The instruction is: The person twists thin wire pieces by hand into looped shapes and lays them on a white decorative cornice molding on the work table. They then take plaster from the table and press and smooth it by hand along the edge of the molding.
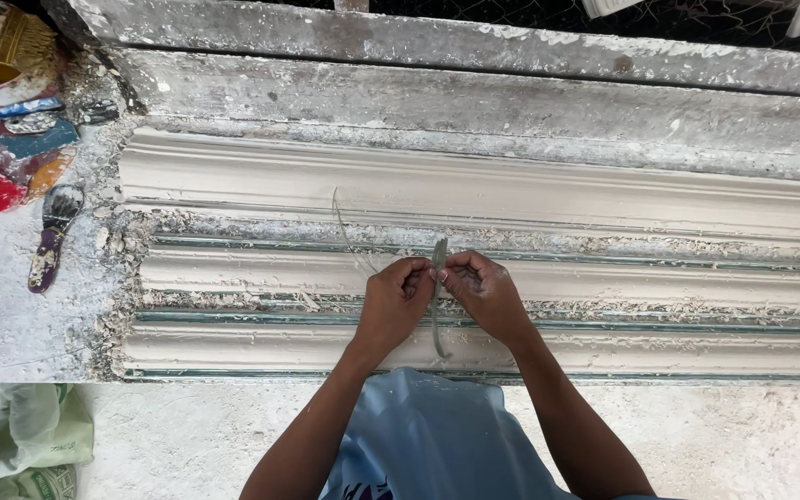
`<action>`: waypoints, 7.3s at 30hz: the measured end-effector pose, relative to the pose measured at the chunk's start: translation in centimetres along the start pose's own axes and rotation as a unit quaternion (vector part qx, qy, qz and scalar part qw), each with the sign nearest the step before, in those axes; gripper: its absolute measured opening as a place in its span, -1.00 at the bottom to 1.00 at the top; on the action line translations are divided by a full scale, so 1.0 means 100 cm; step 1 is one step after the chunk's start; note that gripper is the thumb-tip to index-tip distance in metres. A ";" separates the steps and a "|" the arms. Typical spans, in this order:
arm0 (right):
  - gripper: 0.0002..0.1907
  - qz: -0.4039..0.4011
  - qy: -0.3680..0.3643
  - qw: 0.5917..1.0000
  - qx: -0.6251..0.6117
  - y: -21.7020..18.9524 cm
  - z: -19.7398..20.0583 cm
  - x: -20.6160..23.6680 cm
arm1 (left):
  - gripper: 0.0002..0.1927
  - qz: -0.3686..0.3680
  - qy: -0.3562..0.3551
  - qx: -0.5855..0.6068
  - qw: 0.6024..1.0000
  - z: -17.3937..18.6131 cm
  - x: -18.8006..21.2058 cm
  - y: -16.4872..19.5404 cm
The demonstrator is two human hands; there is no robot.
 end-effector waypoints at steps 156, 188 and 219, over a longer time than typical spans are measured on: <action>-0.66 -0.008 -0.001 0.997 0.078 0.035 -0.002 -0.001 | -0.80 -0.396 -0.075 -0.390 0.828 -0.006 0.031 0.014; -0.70 0.008 -0.291 0.953 0.088 0.036 0.026 0.010 | -0.83 -0.422 -0.129 -0.346 0.828 0.000 0.046 0.007; -0.85 0.357 0.166 0.918 -0.054 0.028 -0.018 0.021 | -0.81 -0.099 0.019 0.071 0.992 -0.022 0.035 0.013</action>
Point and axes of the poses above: each hand's wrist, its own x-axis away from the middle knuckle, its own z-axis out of the back of the hand, y = z × x, the point moved 2 cm from there along -x, towards the middle knuckle, and after that the axes turned 9 degrees about x, right-handed, at the moved point
